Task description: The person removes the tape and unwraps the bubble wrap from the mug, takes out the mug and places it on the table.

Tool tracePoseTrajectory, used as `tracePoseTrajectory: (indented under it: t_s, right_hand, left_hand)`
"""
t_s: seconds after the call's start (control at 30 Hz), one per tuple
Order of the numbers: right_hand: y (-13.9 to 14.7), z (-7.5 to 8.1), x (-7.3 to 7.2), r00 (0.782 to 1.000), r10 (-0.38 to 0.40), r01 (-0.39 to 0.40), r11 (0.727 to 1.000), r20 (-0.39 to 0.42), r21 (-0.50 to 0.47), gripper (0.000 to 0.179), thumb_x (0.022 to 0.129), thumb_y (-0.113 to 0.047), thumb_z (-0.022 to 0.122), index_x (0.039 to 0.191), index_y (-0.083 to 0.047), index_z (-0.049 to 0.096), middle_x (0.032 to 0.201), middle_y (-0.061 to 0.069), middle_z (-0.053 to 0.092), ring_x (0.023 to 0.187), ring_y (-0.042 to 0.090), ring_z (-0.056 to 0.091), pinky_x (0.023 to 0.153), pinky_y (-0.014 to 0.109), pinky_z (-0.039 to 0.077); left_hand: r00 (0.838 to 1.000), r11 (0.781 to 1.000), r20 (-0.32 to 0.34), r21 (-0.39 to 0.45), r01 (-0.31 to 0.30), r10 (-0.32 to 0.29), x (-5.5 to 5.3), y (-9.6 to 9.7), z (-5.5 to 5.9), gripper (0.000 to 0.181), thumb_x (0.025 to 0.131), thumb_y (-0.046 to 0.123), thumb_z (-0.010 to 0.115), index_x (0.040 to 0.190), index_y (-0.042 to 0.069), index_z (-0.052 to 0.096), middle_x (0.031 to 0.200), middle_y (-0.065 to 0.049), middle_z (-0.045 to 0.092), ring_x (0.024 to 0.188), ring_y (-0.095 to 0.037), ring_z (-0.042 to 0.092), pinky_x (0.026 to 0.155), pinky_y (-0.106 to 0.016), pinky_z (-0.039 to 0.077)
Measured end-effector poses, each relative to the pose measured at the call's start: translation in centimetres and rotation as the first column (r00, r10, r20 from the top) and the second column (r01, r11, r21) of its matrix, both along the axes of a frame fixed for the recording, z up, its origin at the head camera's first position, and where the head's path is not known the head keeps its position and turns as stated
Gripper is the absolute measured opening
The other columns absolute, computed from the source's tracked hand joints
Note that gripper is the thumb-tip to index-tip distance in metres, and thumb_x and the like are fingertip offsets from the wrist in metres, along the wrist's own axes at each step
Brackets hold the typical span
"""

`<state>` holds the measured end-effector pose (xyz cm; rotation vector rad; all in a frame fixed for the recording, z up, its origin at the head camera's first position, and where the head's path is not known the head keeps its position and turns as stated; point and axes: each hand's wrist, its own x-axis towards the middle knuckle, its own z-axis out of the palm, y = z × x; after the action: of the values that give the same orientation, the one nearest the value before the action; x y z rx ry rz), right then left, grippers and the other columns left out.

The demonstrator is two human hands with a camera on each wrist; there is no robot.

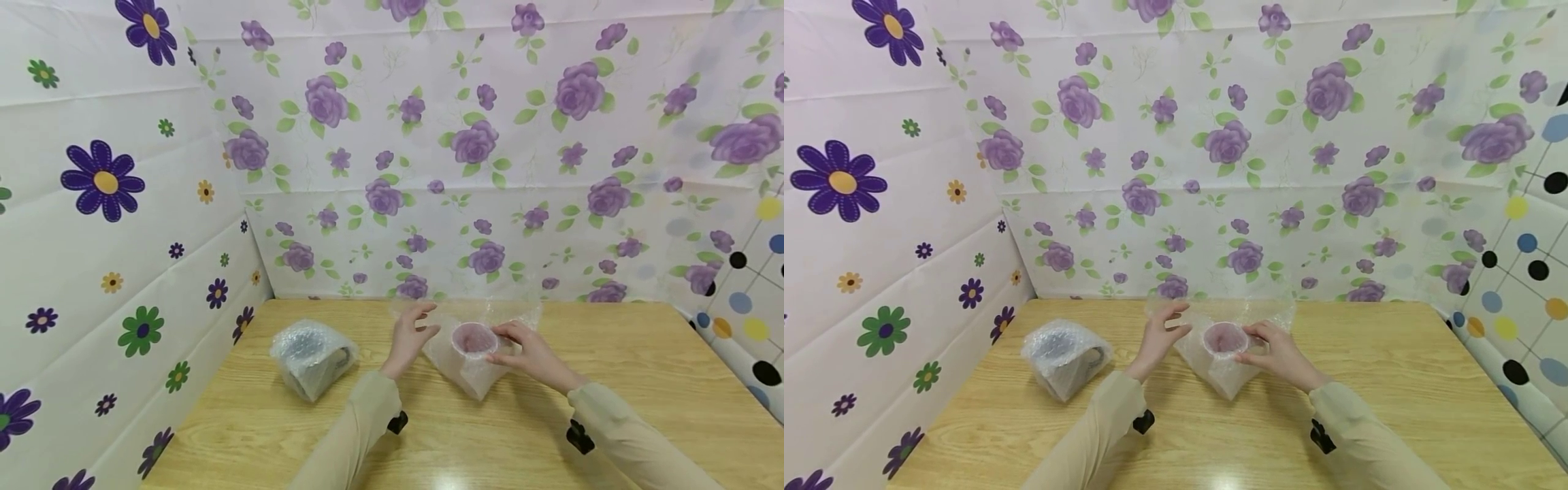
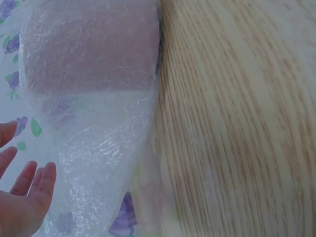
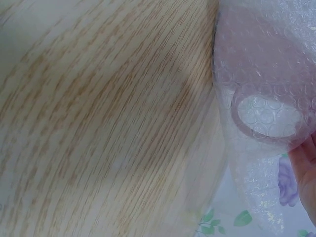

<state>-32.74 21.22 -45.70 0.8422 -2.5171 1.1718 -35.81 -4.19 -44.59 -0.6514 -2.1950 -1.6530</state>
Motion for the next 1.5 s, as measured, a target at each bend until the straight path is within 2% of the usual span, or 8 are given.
tracePoseTrajectory:
  t_s: [0.27, 0.4, 0.5, 0.6, 0.93, 1.27, 1.5]
  right_hand:
    - [0.1, -0.1, -0.1, 1.0, -0.004, 0.004, 1.0, 0.005, -0.01, 0.053, 0.073, -0.031, 0.075, 0.112, 0.0, 0.059, 0.103, 0.004, 0.055, 0.099, 0.024, 0.051, 0.087, 0.046, 0.041]
    - [0.2, -0.2, -0.1, 1.0, -0.005, 0.005, 1.0, 0.007, -0.004, 0.054, 0.074, -0.033, 0.075, 0.113, 0.0, 0.058, 0.102, 0.003, 0.054, 0.098, 0.023, 0.051, 0.087, 0.046, 0.041]
    - [0.1, -0.2, -0.1, 1.0, -0.002, 0.002, 1.0, 0.01, -0.004, 0.054, 0.074, -0.033, 0.074, 0.114, 0.0, 0.058, 0.102, 0.003, 0.054, 0.098, 0.023, 0.051, 0.087, 0.046, 0.041]
    - [0.1, -0.2, -0.1, 1.0, 0.002, -0.002, 1.0, 0.017, -0.009, 0.054, 0.075, -0.034, 0.074, 0.114, 0.0, 0.058, 0.103, 0.004, 0.054, 0.098, 0.023, 0.051, 0.087, 0.046, 0.041]
    - [0.1, -0.2, -0.1, 1.0, 0.009, -0.009, 1.0, -0.001, -0.02, 0.053, 0.074, -0.03, 0.075, 0.113, 0.001, 0.058, 0.103, 0.005, 0.055, 0.098, 0.024, 0.052, 0.086, 0.047, 0.041]
    - [0.1, -0.2, 0.1, 1.0, 0.011, -0.01, 1.0, 0.026, -0.017, 0.053, 0.075, -0.033, 0.073, 0.114, 0.0, 0.058, 0.103, 0.003, 0.054, 0.099, 0.024, 0.051, 0.088, 0.046, 0.04]
    - [0.0, -0.2, 0.1, 1.0, 0.015, -0.015, 1.0, 0.008, -0.025, 0.052, 0.075, -0.031, 0.074, 0.113, 0.0, 0.058, 0.102, 0.004, 0.054, 0.098, 0.024, 0.052, 0.088, 0.046, 0.04]
  left_hand:
    - [0.991, 0.992, 0.052, 0.001, 0.123, -0.123, 0.5, 0.0, 0.0, 0.035, 0.08, 0.002, 0.068, 0.113, -0.004, 0.058, 0.112, -0.016, 0.055, 0.101, -0.038, 0.05, 0.077, -0.03, 0.048]
    - [0.978, 0.981, 0.087, -0.016, 0.191, -0.189, 1.8, 0.0, 1.2, 0.036, 0.081, 0.001, 0.066, 0.115, -0.007, 0.055, 0.115, -0.021, 0.053, 0.104, -0.039, 0.047, 0.079, -0.031, 0.047]
    - [0.974, 0.978, 0.099, -0.022, 0.208, -0.204, 2.8, 0.1, 2.2, 0.035, 0.081, -0.001, 0.065, 0.115, -0.007, 0.055, 0.115, -0.023, 0.052, 0.106, -0.04, 0.045, 0.082, -0.035, 0.046]
    - [0.97, 0.976, 0.109, -0.012, 0.218, -0.216, 3.1, 0.1, 2.4, 0.036, 0.082, -0.001, 0.065, 0.116, -0.006, 0.055, 0.117, -0.023, 0.051, 0.108, -0.039, 0.044, 0.085, -0.043, 0.043]
    - [0.958, 0.967, 0.134, 0.007, 0.256, -0.255, 3.2, 0.5, 1.8, 0.041, 0.082, -0.001, 0.065, 0.121, -0.005, 0.052, 0.121, -0.024, 0.048, 0.113, -0.042, 0.04, 0.088, -0.05, 0.038]
    - [0.942, 0.954, 0.152, 0.013, 0.3, -0.298, 3.1, 0.6, 1.0, 0.04, 0.083, 0.0, 0.063, 0.12, -0.01, 0.051, 0.123, -0.023, 0.047, 0.115, -0.035, 0.042, 0.091, -0.049, 0.036]
    - [0.935, 0.951, 0.175, 0.015, 0.309, -0.307, 3.0, 0.7, 0.8, 0.039, 0.083, 0.0, 0.063, 0.119, -0.009, 0.052, 0.121, -0.023, 0.049, 0.114, -0.037, 0.042, 0.091, -0.048, 0.036]
